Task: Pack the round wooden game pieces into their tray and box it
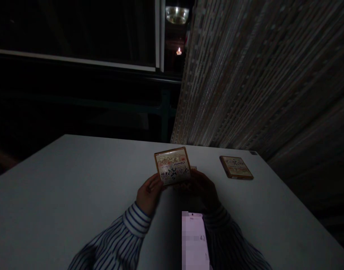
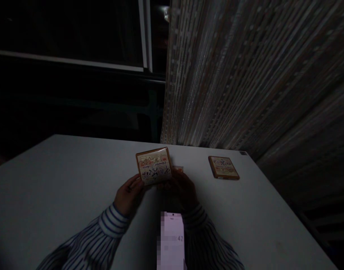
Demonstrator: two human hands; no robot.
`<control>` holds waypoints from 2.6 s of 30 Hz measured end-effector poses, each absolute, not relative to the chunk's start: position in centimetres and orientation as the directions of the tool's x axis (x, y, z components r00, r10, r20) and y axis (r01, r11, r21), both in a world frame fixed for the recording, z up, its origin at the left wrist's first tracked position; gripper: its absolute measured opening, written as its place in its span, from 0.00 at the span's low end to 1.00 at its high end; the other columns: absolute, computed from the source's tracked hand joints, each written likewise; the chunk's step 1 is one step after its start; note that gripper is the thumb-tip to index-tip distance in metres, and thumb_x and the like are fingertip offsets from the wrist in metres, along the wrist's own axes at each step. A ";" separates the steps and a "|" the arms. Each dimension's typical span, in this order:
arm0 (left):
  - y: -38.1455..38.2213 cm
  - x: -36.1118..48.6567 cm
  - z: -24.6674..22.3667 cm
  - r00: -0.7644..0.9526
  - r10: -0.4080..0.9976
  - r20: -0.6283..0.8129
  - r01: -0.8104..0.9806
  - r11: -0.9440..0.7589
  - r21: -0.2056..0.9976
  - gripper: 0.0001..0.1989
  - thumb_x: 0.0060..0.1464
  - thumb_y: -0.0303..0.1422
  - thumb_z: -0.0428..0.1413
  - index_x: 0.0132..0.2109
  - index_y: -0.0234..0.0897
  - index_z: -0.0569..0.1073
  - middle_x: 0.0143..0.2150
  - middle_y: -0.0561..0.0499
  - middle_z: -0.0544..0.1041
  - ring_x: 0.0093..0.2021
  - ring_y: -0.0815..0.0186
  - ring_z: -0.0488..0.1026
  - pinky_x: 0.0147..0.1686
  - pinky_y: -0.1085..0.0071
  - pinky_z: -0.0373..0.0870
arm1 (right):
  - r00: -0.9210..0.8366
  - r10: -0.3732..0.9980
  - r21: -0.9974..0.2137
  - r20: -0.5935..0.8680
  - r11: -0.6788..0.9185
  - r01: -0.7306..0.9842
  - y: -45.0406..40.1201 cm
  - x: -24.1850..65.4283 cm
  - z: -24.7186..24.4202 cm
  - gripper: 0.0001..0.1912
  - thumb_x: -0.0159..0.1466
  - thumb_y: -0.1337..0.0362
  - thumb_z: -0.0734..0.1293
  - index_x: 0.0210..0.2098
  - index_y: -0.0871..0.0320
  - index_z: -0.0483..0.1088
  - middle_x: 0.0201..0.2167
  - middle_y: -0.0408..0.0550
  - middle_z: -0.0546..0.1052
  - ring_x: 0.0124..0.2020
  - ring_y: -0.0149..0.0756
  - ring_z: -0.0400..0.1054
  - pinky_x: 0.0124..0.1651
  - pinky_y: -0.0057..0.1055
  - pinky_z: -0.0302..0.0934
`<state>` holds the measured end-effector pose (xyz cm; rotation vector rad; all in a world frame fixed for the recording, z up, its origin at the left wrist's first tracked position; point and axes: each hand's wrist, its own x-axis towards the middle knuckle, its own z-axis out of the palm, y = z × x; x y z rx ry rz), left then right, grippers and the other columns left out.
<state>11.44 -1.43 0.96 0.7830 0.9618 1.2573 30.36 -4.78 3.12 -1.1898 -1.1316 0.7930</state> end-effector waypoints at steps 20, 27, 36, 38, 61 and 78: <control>1.1 12.1 3.3 0.023 0.996 -0.086 -0.364 0.088 0.927 0.30 0.40 0.39 0.62 0.52 0.33 0.67 0.41 0.44 0.77 0.39 0.63 0.74 0.40 0.65 0.72 | 0.270 0.932 -0.969 0.243 0.220 0.113 -6.1 32.9 3.5 0.18 0.53 0.55 0.68 0.41 0.56 0.73 0.41 0.48 0.77 0.42 0.42 0.71 0.43 0.41 0.68; 0.7 11.8 1.0 -0.020 0.996 -0.083 -0.324 0.072 0.943 0.26 0.39 0.42 0.62 0.45 0.33 0.73 0.42 0.43 0.76 0.40 0.61 0.74 0.39 0.67 0.72 | 0.250 0.933 -0.961 0.260 0.225 0.159 -6.2 33.4 3.0 0.14 0.55 0.59 0.67 0.40 0.54 0.74 0.40 0.47 0.77 0.43 0.42 0.70 0.48 0.43 0.65; 0.2 11.9 1.4 -0.050 0.987 -0.153 -0.337 0.127 0.933 0.25 0.31 0.41 0.65 0.39 0.31 0.74 0.32 0.46 0.77 0.31 0.64 0.74 0.29 0.71 0.72 | 0.302 0.925 -0.972 0.232 0.205 0.118 -6.4 33.0 2.7 0.15 0.53 0.57 0.68 0.40 0.55 0.75 0.39 0.49 0.77 0.41 0.43 0.71 0.45 0.43 0.67; 0.2 11.9 1.4 -0.049 0.987 -0.151 -0.343 0.125 0.931 0.25 0.31 0.41 0.66 0.38 0.31 0.74 0.33 0.45 0.77 0.31 0.64 0.74 0.28 0.72 0.72 | 0.319 0.914 -0.966 0.251 0.216 0.142 -6.4 33.1 2.5 0.14 0.53 0.58 0.68 0.39 0.55 0.75 0.39 0.49 0.77 0.42 0.42 0.71 0.46 0.42 0.67; -0.7 12.8 1.7 0.035 0.970 -0.241 -0.578 0.216 0.787 0.24 0.36 0.36 0.65 0.42 0.31 0.71 0.39 0.44 0.77 0.41 0.60 0.74 0.47 0.59 0.69 | 0.262 0.919 -0.955 0.294 0.271 0.122 -6.2 32.2 1.1 0.18 0.54 0.60 0.69 0.44 0.53 0.70 0.43 0.48 0.76 0.44 0.41 0.70 0.46 0.42 0.67; -1.5 13.5 1.0 0.140 0.960 -0.241 -0.601 0.276 0.750 0.20 0.37 0.34 0.64 0.39 0.34 0.68 0.33 0.50 0.77 0.35 0.64 0.75 0.43 0.62 0.71 | 0.234 0.934 -0.960 0.270 0.241 0.146 -6.6 31.7 2.2 0.21 0.54 0.59 0.68 0.47 0.54 0.68 0.41 0.49 0.77 0.43 0.41 0.71 0.44 0.40 0.68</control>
